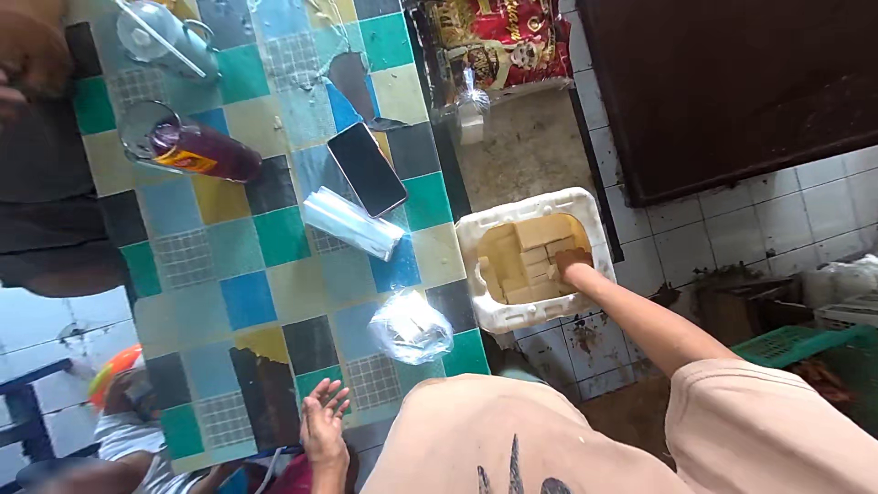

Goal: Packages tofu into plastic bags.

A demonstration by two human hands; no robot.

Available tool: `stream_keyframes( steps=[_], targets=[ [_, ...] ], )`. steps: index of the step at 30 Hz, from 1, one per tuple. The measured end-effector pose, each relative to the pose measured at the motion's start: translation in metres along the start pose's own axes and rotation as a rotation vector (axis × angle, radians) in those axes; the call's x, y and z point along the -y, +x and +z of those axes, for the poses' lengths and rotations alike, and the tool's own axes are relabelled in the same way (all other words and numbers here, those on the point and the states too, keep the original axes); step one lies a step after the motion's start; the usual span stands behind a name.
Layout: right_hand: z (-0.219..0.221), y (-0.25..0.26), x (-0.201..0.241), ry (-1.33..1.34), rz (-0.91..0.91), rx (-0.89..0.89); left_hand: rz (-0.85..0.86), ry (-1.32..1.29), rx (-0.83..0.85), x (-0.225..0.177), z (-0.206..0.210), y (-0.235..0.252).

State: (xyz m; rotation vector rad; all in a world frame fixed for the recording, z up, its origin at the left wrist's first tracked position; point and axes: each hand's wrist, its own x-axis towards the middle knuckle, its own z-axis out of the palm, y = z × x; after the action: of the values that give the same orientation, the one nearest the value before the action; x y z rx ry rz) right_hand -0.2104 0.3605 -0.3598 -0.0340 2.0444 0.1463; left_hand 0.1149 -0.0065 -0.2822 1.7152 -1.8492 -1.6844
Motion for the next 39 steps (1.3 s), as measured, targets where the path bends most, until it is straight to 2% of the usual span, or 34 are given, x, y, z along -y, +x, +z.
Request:
stream_keyframes(
  steps=[3,8,11,14,16,19,20,22,24,25,27,28,31,34,39],
  targets=[
    [-0.006,0.003,0.000,-0.053,-0.049,0.106,-0.016,0.017,-0.011,0.000,-0.002,-0.003],
    [-0.032,0.021,0.002,0.106,-0.196,0.091,-0.024,0.042,-0.010,0.003,-0.007,-0.008],
    [-0.046,0.039,0.008,0.318,-0.254,0.011,-0.032,0.066,-0.015,0.002,-0.010,-0.013],
    [-0.050,0.055,0.014,0.556,-0.230,-0.095,-0.015,0.084,-0.007,0.003,-0.017,-0.019],
    [-0.052,0.056,0.016,0.581,-0.202,-0.145,-0.015,0.086,-0.022,0.003,-0.020,-0.023],
    [-0.055,0.035,0.023,0.435,-0.161,-0.250,-0.030,0.098,-0.041,0.006,-0.026,-0.026],
    [-0.048,0.026,0.026,0.393,-0.215,-0.333,-0.033,0.099,-0.043,0.007,-0.028,-0.027],
    [-0.026,0.024,0.031,0.363,-0.477,-0.455,-0.052,0.095,-0.043,0.009,-0.029,-0.030],
    [-0.013,0.025,0.051,0.323,-0.701,-0.351,-0.067,0.110,-0.034,0.010,-0.029,-0.031],
    [-0.009,0.024,0.064,0.319,-0.743,-0.255,-0.068,0.119,-0.030,0.011,-0.030,-0.031],
    [-0.005,0.027,0.089,0.307,-0.690,-0.078,-0.053,0.148,-0.006,0.008,-0.032,-0.031],
    [0.000,0.033,0.097,0.305,-0.659,-0.048,-0.047,0.166,0.005,0.006,-0.033,-0.031],
    [0.011,0.034,0.111,0.346,-0.609,-0.027,-0.038,0.221,0.017,-0.005,-0.038,-0.035],
    [0.033,0.032,0.119,0.467,-0.548,-0.082,-0.048,0.227,0.019,-0.009,-0.042,-0.036],
    [0.034,0.006,0.125,0.504,-0.514,-0.104,-0.011,0.221,0.001,-0.007,-0.040,-0.038]
  ],
)
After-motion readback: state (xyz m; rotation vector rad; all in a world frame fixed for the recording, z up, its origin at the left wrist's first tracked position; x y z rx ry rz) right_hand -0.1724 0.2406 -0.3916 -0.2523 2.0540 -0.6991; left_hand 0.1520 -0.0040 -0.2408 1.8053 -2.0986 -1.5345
